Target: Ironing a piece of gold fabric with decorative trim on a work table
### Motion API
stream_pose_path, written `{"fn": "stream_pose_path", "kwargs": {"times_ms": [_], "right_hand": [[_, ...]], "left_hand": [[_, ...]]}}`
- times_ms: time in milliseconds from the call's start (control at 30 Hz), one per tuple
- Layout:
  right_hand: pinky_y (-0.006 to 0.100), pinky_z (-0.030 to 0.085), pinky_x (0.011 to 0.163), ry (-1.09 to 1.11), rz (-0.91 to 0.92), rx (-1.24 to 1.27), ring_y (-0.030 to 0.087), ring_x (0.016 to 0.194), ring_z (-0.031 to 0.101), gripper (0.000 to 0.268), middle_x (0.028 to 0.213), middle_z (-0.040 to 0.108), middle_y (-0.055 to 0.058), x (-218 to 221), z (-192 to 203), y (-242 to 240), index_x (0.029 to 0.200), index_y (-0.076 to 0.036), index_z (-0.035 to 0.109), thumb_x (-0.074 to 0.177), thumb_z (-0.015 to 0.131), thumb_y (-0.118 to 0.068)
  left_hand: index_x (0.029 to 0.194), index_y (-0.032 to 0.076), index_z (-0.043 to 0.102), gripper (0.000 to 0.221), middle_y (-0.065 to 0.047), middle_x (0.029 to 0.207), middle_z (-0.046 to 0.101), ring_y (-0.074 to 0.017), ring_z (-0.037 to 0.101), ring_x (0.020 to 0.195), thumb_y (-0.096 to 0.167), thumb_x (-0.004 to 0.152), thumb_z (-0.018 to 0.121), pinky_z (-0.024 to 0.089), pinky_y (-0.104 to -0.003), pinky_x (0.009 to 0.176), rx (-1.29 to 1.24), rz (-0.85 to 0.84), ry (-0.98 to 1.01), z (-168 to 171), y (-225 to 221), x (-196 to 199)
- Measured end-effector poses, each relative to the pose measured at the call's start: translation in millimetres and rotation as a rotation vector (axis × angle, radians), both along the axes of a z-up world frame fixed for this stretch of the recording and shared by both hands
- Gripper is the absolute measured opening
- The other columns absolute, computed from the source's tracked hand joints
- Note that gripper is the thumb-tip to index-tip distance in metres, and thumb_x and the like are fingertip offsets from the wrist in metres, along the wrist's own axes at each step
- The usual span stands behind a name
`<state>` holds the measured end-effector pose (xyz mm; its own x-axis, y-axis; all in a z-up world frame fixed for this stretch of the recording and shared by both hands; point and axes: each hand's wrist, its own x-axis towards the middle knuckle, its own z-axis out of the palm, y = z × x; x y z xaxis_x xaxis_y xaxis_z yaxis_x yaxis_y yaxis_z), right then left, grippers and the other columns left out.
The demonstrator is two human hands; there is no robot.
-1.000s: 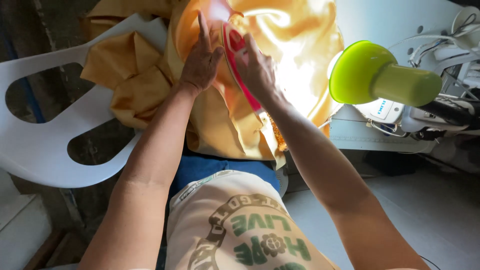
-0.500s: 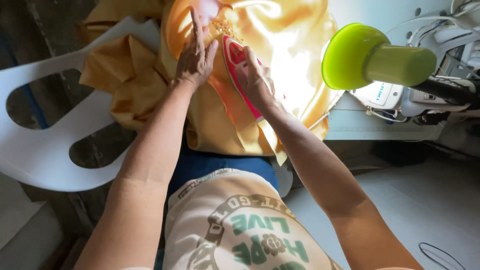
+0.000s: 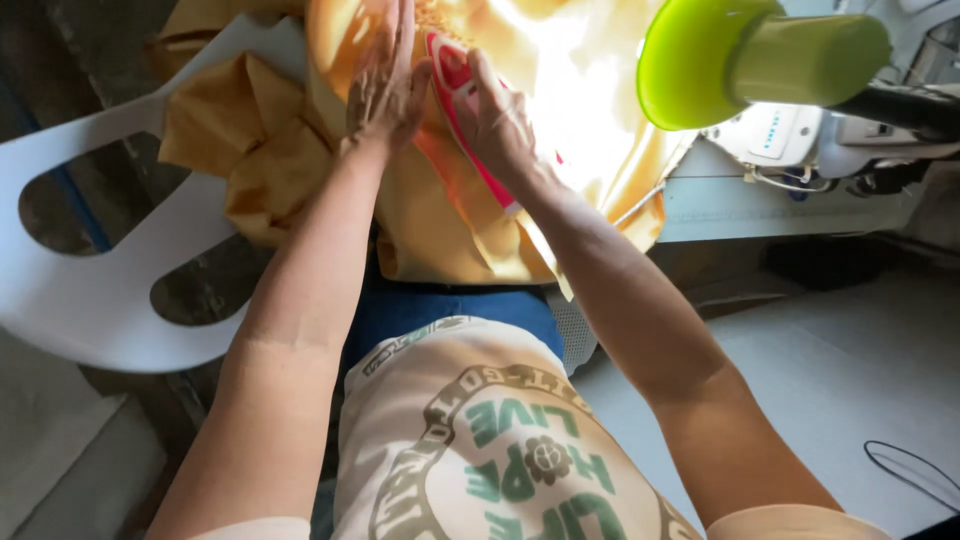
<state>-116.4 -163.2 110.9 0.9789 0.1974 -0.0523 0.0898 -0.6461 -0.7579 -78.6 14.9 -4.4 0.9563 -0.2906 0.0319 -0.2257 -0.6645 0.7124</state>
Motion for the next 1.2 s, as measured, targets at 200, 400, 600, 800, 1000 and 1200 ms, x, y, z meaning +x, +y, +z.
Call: {"fn": "stream_pose_path", "kwargs": {"times_ms": [200,400,600,800,1000,1200], "right_hand": [[0.053,0.052,0.068,0.43,-0.134,-0.377,0.046,0.078,0.066,0.052,0.103,0.066,0.024,-50,23,-23,0.152,-0.023,0.035,0.105,0.048,-0.04],[0.051,0.043,0.106,0.709,-0.206,-0.307,0.047,0.135,0.05,0.066,0.157,0.046,0.02,-47,41,-27,0.161,-0.037,0.021,0.101,0.038,-0.056],[0.052,0.05,0.063,0.361,-0.154,-0.208,0.045,0.07,0.064,0.047,0.093,0.066,0.022,5,12,6,0.146,-0.023,0.042,0.102,0.053,-0.037],[0.053,0.049,0.042,-0.103,-0.147,-0.309,0.043,0.046,0.061,0.043,0.068,0.072,0.015,55,-48,33,0.133,-0.017,0.048,0.095,0.064,-0.03],[0.039,0.047,0.056,-0.043,-0.161,0.093,0.022,0.059,0.048,0.014,0.072,0.061,0.004,8,-24,9,0.103,-0.014,0.049,0.102,0.059,-0.024],[0.052,0.051,0.084,0.441,-0.195,-0.375,0.046,0.108,0.065,0.061,0.129,0.064,0.027,-54,16,-28,0.159,-0.022,0.029,0.105,0.045,-0.045]], "left_hand": [[0.166,0.005,0.019,0.067,-0.022,0.169,0.01,-0.0442,0.037,0.152,0.029,0.114,0.055,0.036,-0.054,0.122,0.376,-0.093,0.082,12,-14,-6],[0.166,0.005,0.018,0.066,-0.023,0.169,0.005,-0.0402,0.029,0.157,0.019,0.114,0.055,0.028,-0.051,0.129,0.363,-0.075,0.099,10,-12,-3],[0.166,0.016,0.016,0.055,-0.007,0.173,0.013,-0.0369,0.029,0.158,0.03,0.118,0.038,0.035,-0.078,0.11,0.167,0.024,0.224,-2,-3,6],[0.144,0.0,0.044,0.037,-0.019,0.138,0.055,-0.0352,0.058,0.13,0.024,0.117,0.037,0.047,-0.044,0.113,-0.36,0.246,-0.302,56,7,1],[0.138,0.0,0.055,0.034,-0.021,0.132,0.064,-0.037,0.065,0.123,0.019,0.113,0.043,0.051,-0.042,0.107,-0.321,0.137,-0.288,27,-24,11],[0.166,0.002,-0.007,0.072,-0.018,0.172,-0.012,-0.0301,-0.008,0.163,0.05,0.12,0.02,-0.003,-0.048,0.134,0.534,-0.168,0.234,40,-55,6]]}}
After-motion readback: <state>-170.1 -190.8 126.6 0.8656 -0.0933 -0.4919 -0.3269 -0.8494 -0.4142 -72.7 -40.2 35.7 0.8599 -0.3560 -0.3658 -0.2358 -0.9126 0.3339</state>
